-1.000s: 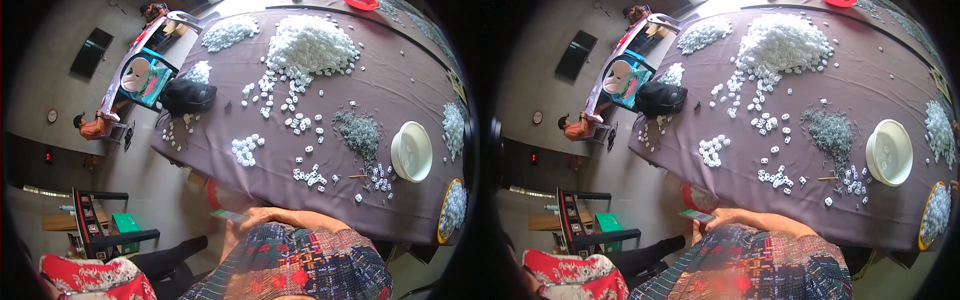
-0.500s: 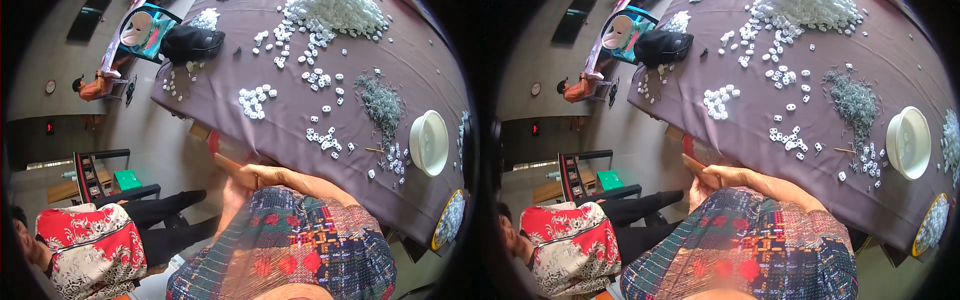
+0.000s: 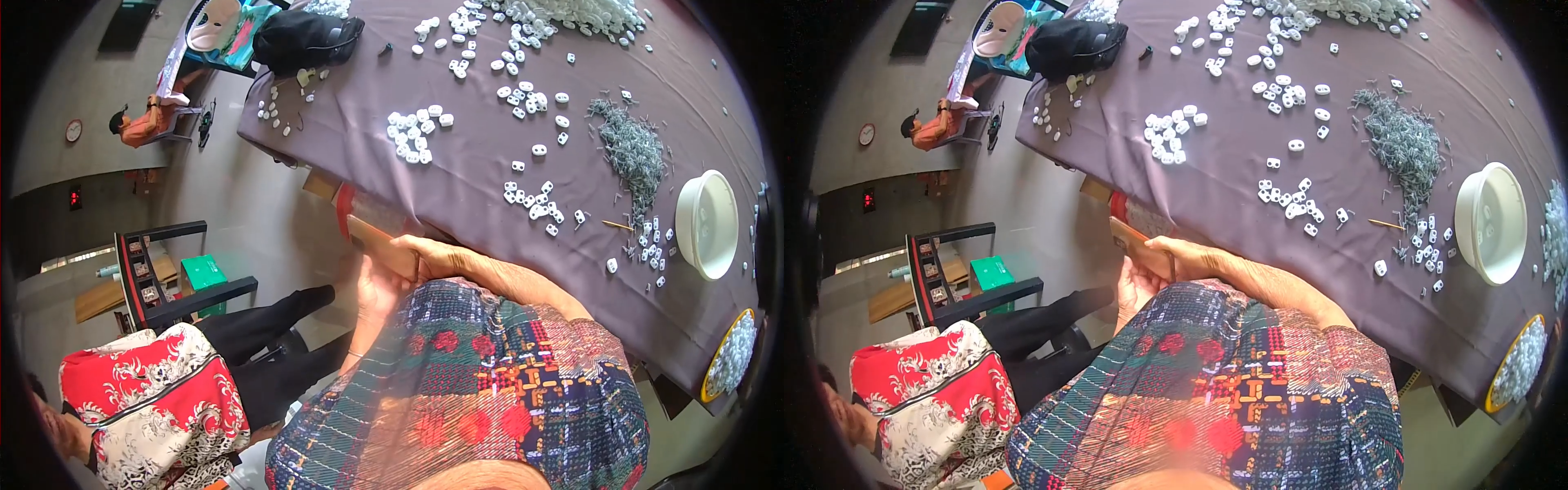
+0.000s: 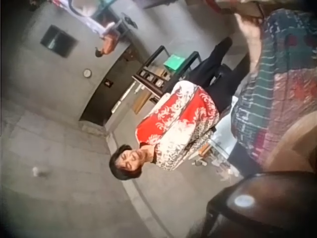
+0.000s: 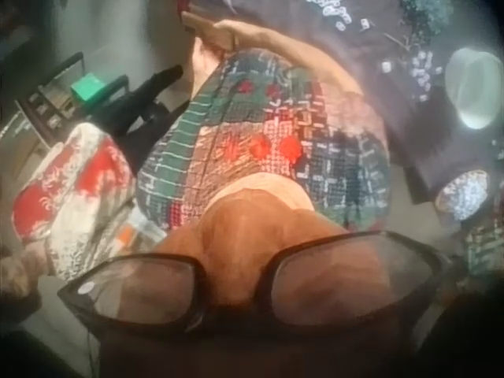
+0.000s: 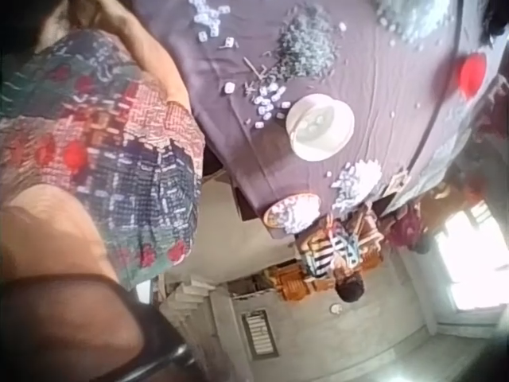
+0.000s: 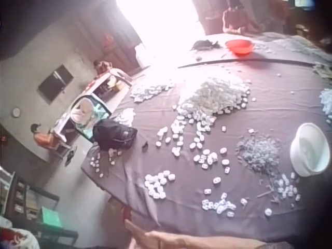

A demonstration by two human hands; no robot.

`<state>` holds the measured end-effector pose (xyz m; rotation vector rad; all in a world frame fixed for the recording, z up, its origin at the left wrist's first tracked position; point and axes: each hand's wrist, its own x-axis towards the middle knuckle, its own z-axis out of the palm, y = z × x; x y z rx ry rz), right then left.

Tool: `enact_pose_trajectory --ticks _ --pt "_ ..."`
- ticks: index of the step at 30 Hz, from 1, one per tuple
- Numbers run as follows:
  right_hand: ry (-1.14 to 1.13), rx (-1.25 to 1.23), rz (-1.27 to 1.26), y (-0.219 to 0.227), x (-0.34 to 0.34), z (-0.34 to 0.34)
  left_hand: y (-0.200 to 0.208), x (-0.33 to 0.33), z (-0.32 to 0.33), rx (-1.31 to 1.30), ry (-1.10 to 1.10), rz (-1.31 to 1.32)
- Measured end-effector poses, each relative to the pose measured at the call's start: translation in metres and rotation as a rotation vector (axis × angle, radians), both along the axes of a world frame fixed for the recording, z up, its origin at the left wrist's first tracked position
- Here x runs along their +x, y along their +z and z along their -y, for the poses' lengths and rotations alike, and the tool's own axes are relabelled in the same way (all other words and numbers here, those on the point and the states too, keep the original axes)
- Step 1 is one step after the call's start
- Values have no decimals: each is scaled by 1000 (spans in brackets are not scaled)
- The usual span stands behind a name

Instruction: The person assembles plastic cord locks by hand, inserting springs and inner components into plastic casings, and then holds a phone.

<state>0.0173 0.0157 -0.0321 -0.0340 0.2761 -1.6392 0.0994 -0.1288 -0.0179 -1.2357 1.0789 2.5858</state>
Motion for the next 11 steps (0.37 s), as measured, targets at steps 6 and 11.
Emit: enact_pose_trajectory --ticks 6,11 --pt "-513 437 -1195 -13 8 9 20 -12 -22 -16 -95 -119" --pt "-89 354 -1087 -23 5 9 -10 -15 -6 -58 -83 -65"
